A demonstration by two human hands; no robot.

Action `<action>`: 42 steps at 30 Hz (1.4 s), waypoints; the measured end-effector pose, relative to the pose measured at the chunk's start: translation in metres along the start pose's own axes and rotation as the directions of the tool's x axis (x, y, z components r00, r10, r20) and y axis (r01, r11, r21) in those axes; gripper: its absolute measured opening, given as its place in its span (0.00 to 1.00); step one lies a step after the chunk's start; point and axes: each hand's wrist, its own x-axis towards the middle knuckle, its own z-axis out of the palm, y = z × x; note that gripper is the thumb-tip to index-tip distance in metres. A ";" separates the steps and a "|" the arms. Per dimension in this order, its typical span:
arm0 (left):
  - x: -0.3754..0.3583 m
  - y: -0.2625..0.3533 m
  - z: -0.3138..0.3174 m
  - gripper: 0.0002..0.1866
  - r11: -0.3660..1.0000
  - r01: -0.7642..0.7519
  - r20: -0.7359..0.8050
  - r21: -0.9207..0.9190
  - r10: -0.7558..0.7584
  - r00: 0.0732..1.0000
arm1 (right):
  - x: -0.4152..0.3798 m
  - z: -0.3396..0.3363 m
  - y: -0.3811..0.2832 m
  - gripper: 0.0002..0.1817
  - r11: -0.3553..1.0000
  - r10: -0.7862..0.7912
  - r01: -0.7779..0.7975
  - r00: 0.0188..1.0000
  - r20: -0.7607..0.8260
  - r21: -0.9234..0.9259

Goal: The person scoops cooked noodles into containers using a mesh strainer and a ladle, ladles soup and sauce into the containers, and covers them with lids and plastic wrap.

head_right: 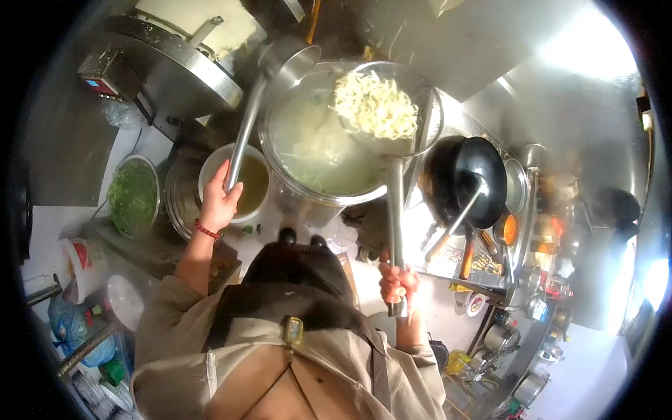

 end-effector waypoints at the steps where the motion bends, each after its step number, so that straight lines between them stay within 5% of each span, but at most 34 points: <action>1: 0.001 -0.003 0.001 0.29 1.000 -0.022 -0.015 -0.022 0.021 1.000 | -0.004 0.008 -0.002 0.19 0.997 -0.029 0.030 0.999 0.023 -0.069; 9: -0.001 -0.008 0.007 0.29 0.992 -0.100 -0.055 -0.074 0.096 0.994 | -0.029 0.046 -0.014 0.20 0.996 -0.065 0.054 0.986 0.155 0.072; 12: 0.002 -0.025 0.006 0.30 0.980 -0.181 -0.047 -0.082 0.178 0.983 | -0.019 -0.020 -0.006 0.15 0.814 -0.239 0.111 0.958 -0.156 -0.570; 14: 0.003 -0.024 0.007 0.30 0.984 -0.176 -0.032 -0.041 0.175 0.984 | 0.011 -0.013 0.025 0.15 0.801 -0.267 0.072 0.932 -0.247 -0.595; 15: 0.002 -0.021 0.007 0.30 0.984 -0.179 -0.033 -0.009 0.179 0.983 | 0.016 -0.017 0.005 0.15 0.963 -0.126 0.075 0.974 -0.186 -0.257; 17: -0.002 -0.018 0.006 0.30 0.990 -0.137 -0.025 -0.038 0.136 0.990 | 0.019 -0.017 -0.002 0.16 0.992 0.006 -0.004 1.000 -0.011 0.124; 25: -0.004 0.000 0.000 0.30 1.000 -0.010 0.005 0.019 0.010 1.000 | 0.011 -0.020 0.008 0.16 0.995 0.052 -0.051 0.999 -0.009 0.091; 28: -0.001 0.013 0.000 0.30 0.986 0.152 0.087 0.061 -0.157 0.984 | -0.004 -0.010 0.003 0.15 0.998 0.002 -0.003 1.000 -0.021 -0.068; 29: 0.005 -0.017 0.012 0.31 0.982 -0.184 -0.026 0.048 0.185 0.982 | -0.008 0.008 0.002 0.16 0.992 -0.014 0.005 0.997 -0.074 -0.123; 32: 0.006 -0.019 0.026 0.33 0.998 0.036 0.000 0.059 -0.036 0.999 | -0.025 0.031 -0.006 0.24 0.997 -0.007 0.006 1.000 -0.022 -0.080; 35: 0.012 -0.035 0.049 0.35 0.992 0.022 0.010 0.125 -0.023 1.000 | -0.043 0.057 -0.012 0.25 0.990 -0.061 0.057 0.998 -0.026 -0.130; 39: 0.004 0.007 0.077 0.24 0.922 0.367 0.174 -0.128 -0.343 0.923 | -0.064 0.073 -0.021 0.25 0.996 -0.025 0.029 0.999 0.047 -0.081; 42: 0.013 0.007 0.097 0.10 0.458 0.535 0.471 -0.710 -0.256 0.844 | -0.073 0.053 -0.040 0.23 0.995 -0.019 0.026 0.998 0.064 -0.100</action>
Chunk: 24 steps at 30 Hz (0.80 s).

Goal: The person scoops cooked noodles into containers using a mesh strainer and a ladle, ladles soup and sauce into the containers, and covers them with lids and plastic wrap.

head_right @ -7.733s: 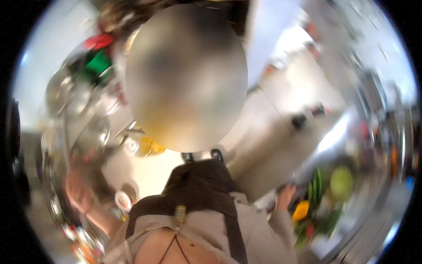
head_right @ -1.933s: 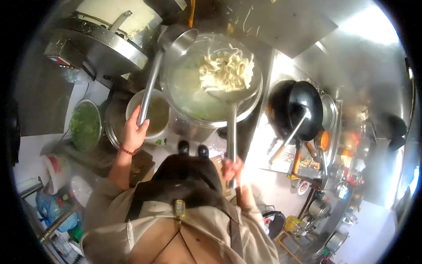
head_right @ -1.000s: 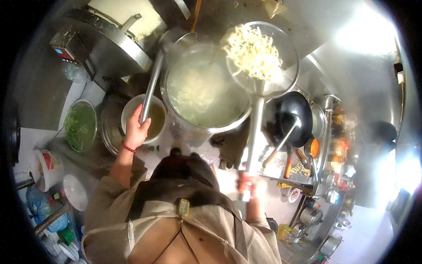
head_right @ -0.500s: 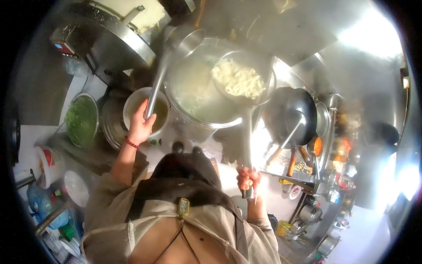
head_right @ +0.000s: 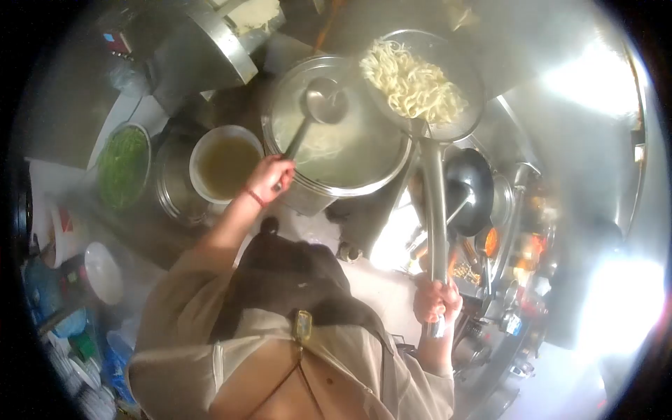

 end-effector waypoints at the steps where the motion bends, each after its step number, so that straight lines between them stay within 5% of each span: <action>1: 0.000 0.001 0.011 0.06 0.936 0.123 0.051 -0.331 -0.112 0.992 | 0.001 -0.007 -0.008 0.20 1.000 -0.009 0.008 0.999 -0.037 -0.021; 4: -0.026 0.016 0.049 0.05 0.876 0.104 0.150 -0.471 -0.036 0.988 | 0.012 -0.035 -0.024 0.12 0.999 0.052 -0.050 0.996 -0.070 0.022; 6: -0.058 0.025 0.059 0.03 0.978 -0.097 0.064 -0.186 0.110 0.992 | 0.021 -0.047 -0.009 0.10 0.996 0.023 -0.029 0.998 -0.066 -0.085; 8: -0.079 0.029 0.063 0.05 0.953 -0.236 0.046 0.188 0.231 0.972 | 0.026 -0.056 -0.005 0.09 0.885 -0.058 -0.044 0.977 -0.203 -0.464; 10: -0.087 0.023 0.076 0.11 0.851 -0.254 0.040 0.460 0.266 0.963 | 0.030 -0.065 0.000 0.08 0.928 -0.079 -0.057 0.936 -0.343 -0.368; 12: -0.092 0.015 0.087 0.09 0.718 -0.264 0.045 0.645 0.309 0.950 | 0.036 -0.091 -0.006 0.10 0.990 0.098 -0.114 0.979 -0.177 -0.079; 16: -0.115 -0.022 0.096 0.32 0.002 -0.217 0.183 0.976 0.534 0.826 | 0.032 -0.136 -0.021 0.11 0.947 0.307 -0.312 0.949 0.071 0.073; 19: -0.149 -0.042 0.104 0.35 -0.161 -0.138 0.208 0.977 0.609 0.765 | 0.031 -0.159 -0.027 0.16 0.908 0.366 -0.385 0.921 0.133 0.163; 22: -0.193 -0.050 0.114 0.38 -0.070 0.127 -0.080 0.989 0.466 0.881 | 0.044 -0.188 -0.037 0.05 0.749 0.483 -0.573 0.816 0.319 0.333; 24: -0.227 -0.071 0.103 0.38 -0.083 0.132 -0.064 0.988 0.558 0.828 | 0.046 -0.194 -0.040 0.02 0.687 0.527 -0.613 0.790 0.314 0.390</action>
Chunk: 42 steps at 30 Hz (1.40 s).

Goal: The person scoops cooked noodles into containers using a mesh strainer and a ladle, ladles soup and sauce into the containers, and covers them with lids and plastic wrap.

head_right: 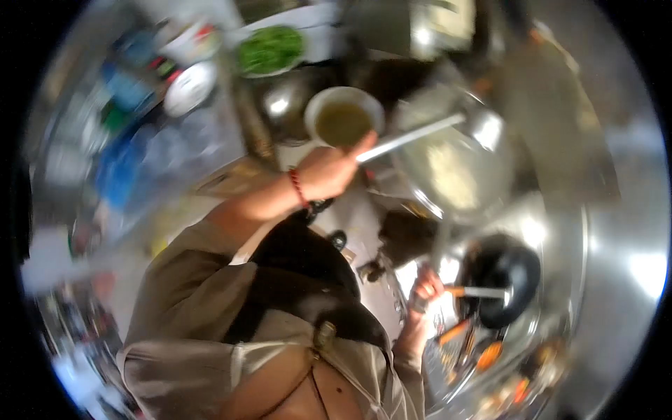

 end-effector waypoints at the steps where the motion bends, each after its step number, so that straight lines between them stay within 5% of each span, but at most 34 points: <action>1: -0.020 -0.015 0.014 0.38 0.999 -0.008 -0.159 0.035 0.014 0.987 | 0.000 0.003 0.000 0.01 0.991 -0.016 0.002 0.995 -0.100 -0.135; 3: -0.053 -0.039 0.040 0.36 1.000 -0.007 -0.354 0.011 0.010 0.935 | -0.011 0.008 0.004 0.06 0.919 -0.074 -0.014 0.976 -0.207 -0.393; 6: -0.113 -0.057 0.039 0.32 0.917 0.241 -0.184 -0.317 -0.309 0.933 | -0.028 0.020 0.033 0.16 0.811 -0.025 -0.127 0.968 -0.250 -0.571; 7: -0.138 -0.060 0.032 0.24 0.881 0.154 -0.305 -0.448 -0.313 0.900 | -0.036 0.030 0.051 0.18 0.805 -0.032 -0.151 0.955 -0.296 -0.574; 10: -0.195 -0.081 0.012 0.18 0.397 0.139 -0.113 -0.907 -0.548 0.829 | -0.030 0.051 0.099 0.21 0.667 0.130 -0.346 0.926 -0.354 -0.660; 14: -0.270 -0.125 -0.016 0.09 0.132 0.006 -0.086 -0.991 -0.680 0.728 | 0.025 0.039 0.177 0.19 0.569 0.326 -0.488 0.873 -0.364 -0.662; 18: -0.317 -0.163 -0.042 0.06 0.033 -0.060 -0.063 -0.998 -0.774 0.629 | 0.093 0.001 0.259 0.17 0.191 0.290 -0.525 0.837 -0.464 -0.829; 22: -0.336 -0.205 -0.041 0.05 0.204 -0.056 -0.199 -0.977 -0.795 0.573 | 0.137 -0.051 0.328 0.14 -0.052 0.165 -0.481 0.860 -0.483 -0.875; 26: -0.346 -0.242 -0.029 0.06 0.210 -0.031 -0.194 -0.977 -0.826 0.530 | 0.157 -0.091 0.369 0.13 -0.257 0.066 -0.381 0.910 -0.410 -0.888; 29: -0.362 -0.256 -0.024 0.05 0.565 0.083 -0.445 -0.821 -0.724 0.527 | 0.159 -0.110 0.383 0.13 -0.387 0.068 -0.330 0.921 -0.384 -0.861; 30: -0.367 -0.260 -0.020 0.05 0.477 0.057 -0.382 -0.877 -0.765 0.518 | 0.156 -0.116 0.387 0.13 -0.415 0.039 -0.328 0.925 -0.377 -0.848; 32: -0.374 -0.268 -0.014 0.05 0.288 0.002 -0.248 -0.958 -0.829 0.501 | 0.152 -0.124 0.392 0.14 -0.401 0.025 -0.331 0.928 -0.371 -0.854; 35: -0.389 -0.263 -0.012 0.07 0.278 0.104 -0.191 -0.955 -0.844 0.501 | 0.145 -0.129 0.396 0.12 -0.441 0.006 -0.311 0.937 -0.349 -0.842; 42: -0.412 -0.251 0.011 0.16 0.519 0.316 -0.338 -0.795 -0.810 0.479 | 0.143 -0.125 0.408 0.15 -0.383 0.002 -0.368 0.917 -0.399 -0.847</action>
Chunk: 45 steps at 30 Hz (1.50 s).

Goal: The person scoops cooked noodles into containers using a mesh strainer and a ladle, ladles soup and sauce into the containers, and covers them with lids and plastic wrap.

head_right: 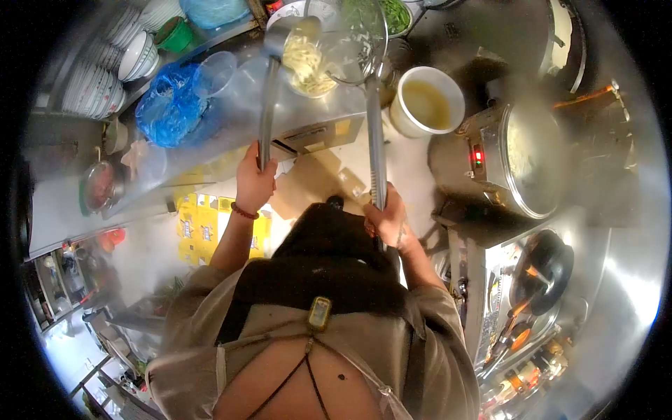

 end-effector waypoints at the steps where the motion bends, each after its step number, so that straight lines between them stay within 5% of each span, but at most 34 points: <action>1: -0.001 -0.017 0.000 0.19 0.993 -0.078 -0.017 0.086 0.080 0.997 | -0.002 0.001 -0.002 0.15 0.999 0.007 -0.007 1.000 -0.013 -0.040; 7: -0.016 -0.014 -0.005 0.26 0.947 -0.168 -0.103 0.275 0.203 0.974 | -0.005 -0.006 0.001 0.15 0.917 -0.178 0.144 0.982 -0.059 -0.373; 8: -0.018 -0.013 -0.003 0.26 0.944 -0.171 -0.133 0.281 0.215 0.967 | -0.008 -0.006 -0.006 0.15 0.940 -0.114 0.085 0.991 -0.069 -0.332; 10: -0.018 -0.009 -0.005 0.25 0.991 -0.075 -0.142 0.107 0.089 0.986 | -0.015 -0.002 -0.035 0.15 0.968 0.007 -0.027 0.997 -0.079 -0.250; 13: -0.018 0.013 -0.008 0.23 0.973 0.074 -0.080 -0.219 -0.094 0.992 | -0.019 -0.006 -0.050 0.14 0.974 -0.029 0.014 0.998 -0.059 -0.227; 17: -0.007 0.026 -0.006 0.18 0.775 0.160 0.037 -0.611 -0.175 0.984 | -0.021 -0.025 -0.057 0.16 0.951 0.053 -0.078 0.994 0.091 0.300; 20: -0.001 0.053 -0.002 0.20 0.524 0.302 0.203 -0.796 -0.239 0.950 | -0.035 -0.055 -0.059 0.19 0.704 0.011 -0.153 0.979 0.205 0.694; 22: 0.013 0.049 0.004 0.21 0.388 0.425 0.425 -0.818 -0.090 0.901 | -0.055 -0.083 -0.047 0.21 0.562 -0.074 -0.115 0.979 0.189 0.819; 24: 0.018 0.056 0.025 0.23 0.390 0.453 0.492 -0.802 0.000 0.871 | -0.081 -0.101 -0.045 0.22 0.708 -0.112 0.160 0.987 -0.115 0.688; 26: 0.019 0.073 0.054 0.23 0.482 0.456 0.515 -0.748 -0.010 0.857 | -0.110 -0.156 -0.027 0.23 0.834 0.129 0.092 0.926 -0.354 0.544; 28: 0.019 0.091 0.083 0.23 0.515 0.498 0.563 -0.698 -0.035 0.826 | -0.137 -0.212 -0.037 0.19 0.856 0.183 0.126 0.834 -0.521 0.502; 30: 0.015 0.106 0.115 0.23 0.559 0.511 0.574 -0.653 -0.076 0.816 | -0.130 -0.267 -0.032 0.07 0.974 0.210 -0.057 0.595 -0.776 0.220; 32: 0.013 0.120 0.146 0.23 0.625 0.513 0.569 -0.588 -0.130 0.812 | -0.107 -0.345 0.004 0.12 0.983 0.165 -0.163 0.582 -0.796 0.084; 34: 0.010 0.135 0.186 0.22 0.649 0.512 0.591 -0.563 -0.118 0.798 | -0.072 -0.424 0.053 0.18 0.915 0.402 -0.186 0.519 -0.754 0.359; 38: 0.008 0.161 0.251 0.22 0.676 0.528 0.618 -0.513 -0.136 0.774 | 0.006 -0.492 0.081 0.17 0.888 0.456 -0.355 0.606 -0.651 0.291; 40: 0.004 0.175 0.284 0.22 0.697 0.526 0.617 -0.487 -0.151 0.773 | 0.049 -0.512 0.093 0.13 0.788 0.527 -0.086 0.607 -0.595 0.610; 42: 0.001 0.190 0.311 0.22 0.689 0.556 0.650 -0.465 -0.160 0.743 | 0.072 -0.529 0.094 0.10 0.324 0.525 0.278 0.742 -0.417 0.904; 43: -0.001 0.199 0.322 0.22 0.682 0.577 0.661 -0.448 -0.182 0.728 | 0.084 -0.542 0.101 0.11 0.198 0.496 0.371 0.760 -0.420 0.907; 45: 0.000 0.205 0.337 0.22 0.659 0.627 0.689 -0.415 -0.222 0.690 | 0.087 -0.563 0.125 0.12 0.229 0.344 0.332 0.852 -0.395 0.915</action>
